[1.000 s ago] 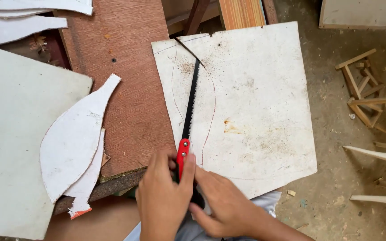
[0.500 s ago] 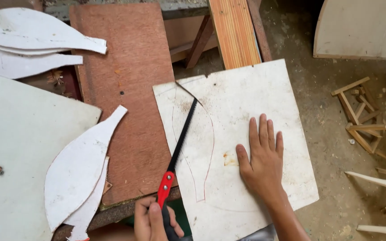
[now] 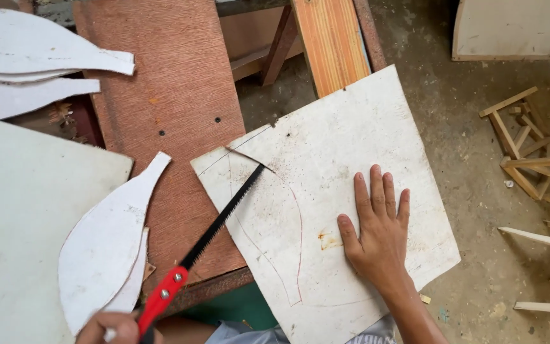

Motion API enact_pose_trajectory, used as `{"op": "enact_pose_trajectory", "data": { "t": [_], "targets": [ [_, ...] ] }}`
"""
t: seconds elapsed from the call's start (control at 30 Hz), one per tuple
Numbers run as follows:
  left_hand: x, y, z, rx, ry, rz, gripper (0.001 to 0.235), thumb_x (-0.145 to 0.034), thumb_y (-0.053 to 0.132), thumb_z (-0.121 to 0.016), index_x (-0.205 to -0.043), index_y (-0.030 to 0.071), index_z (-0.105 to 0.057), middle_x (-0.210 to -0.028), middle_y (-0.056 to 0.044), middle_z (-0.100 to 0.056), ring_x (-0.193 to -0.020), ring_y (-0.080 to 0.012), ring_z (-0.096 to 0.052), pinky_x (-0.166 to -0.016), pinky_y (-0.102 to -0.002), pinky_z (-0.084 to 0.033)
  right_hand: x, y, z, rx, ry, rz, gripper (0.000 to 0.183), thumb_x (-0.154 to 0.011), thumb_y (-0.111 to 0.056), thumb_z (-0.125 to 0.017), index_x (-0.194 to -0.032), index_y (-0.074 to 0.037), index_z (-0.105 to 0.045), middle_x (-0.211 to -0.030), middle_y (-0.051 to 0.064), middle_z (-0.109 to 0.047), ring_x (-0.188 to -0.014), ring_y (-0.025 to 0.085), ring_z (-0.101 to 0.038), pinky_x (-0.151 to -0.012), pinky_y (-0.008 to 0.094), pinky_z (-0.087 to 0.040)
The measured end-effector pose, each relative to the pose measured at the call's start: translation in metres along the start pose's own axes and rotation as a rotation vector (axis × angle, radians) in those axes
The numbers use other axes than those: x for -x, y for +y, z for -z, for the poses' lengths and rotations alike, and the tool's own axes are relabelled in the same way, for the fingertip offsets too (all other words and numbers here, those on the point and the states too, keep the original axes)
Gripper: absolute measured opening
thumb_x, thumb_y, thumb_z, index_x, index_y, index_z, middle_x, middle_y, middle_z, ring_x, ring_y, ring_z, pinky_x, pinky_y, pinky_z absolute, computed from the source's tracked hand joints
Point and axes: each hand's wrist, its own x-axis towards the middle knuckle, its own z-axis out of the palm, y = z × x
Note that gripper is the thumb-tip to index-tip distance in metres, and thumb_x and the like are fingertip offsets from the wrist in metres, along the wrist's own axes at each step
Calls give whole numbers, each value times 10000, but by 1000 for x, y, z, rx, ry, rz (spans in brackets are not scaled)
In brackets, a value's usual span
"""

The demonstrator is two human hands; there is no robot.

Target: Using a hand saw to cut a curved shape out of a thin sheet following a marked line.

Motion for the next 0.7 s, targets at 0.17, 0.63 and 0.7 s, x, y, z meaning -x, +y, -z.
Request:
{"op": "enact_pose_trajectory", "data": {
  "t": [0.17,0.63,0.7],
  "targets": [
    [-99,21,67,385,-457,298,258,-1072,184,-613,-909,21,-498,-539,-312,-491,-242,-356,-338,-248,-371,-182,5,3,4,9,-19,38,688,-1034,-477,-344,-1649,-183,-241,-1735,81,-176,-1609,280,-149,-1292,541,-28],
    [-135,113,96,64,-582,416,436,-1158,212,-458,-1059,-149,-683,-585,-373,-378,-242,-465,-256,-191,-536,-185,-15,39,41,-263,38,-318,695,-987,-368,-503,-1581,-44,-345,-1622,224,-341,-1504,389,-270,-1211,584,-120],
    [-131,116,93,63,-591,416,501,-1142,224,-428,-1218,-88,-812,-587,-357,-352,-233,-478,-278,-195,-525,-198,-26,49,51,-244,14,-517,653,-1020,-356,-496,-1561,-19,-358,-1544,232,-447,-1434,412,-344,-1165,623,-164]
  ]
}}
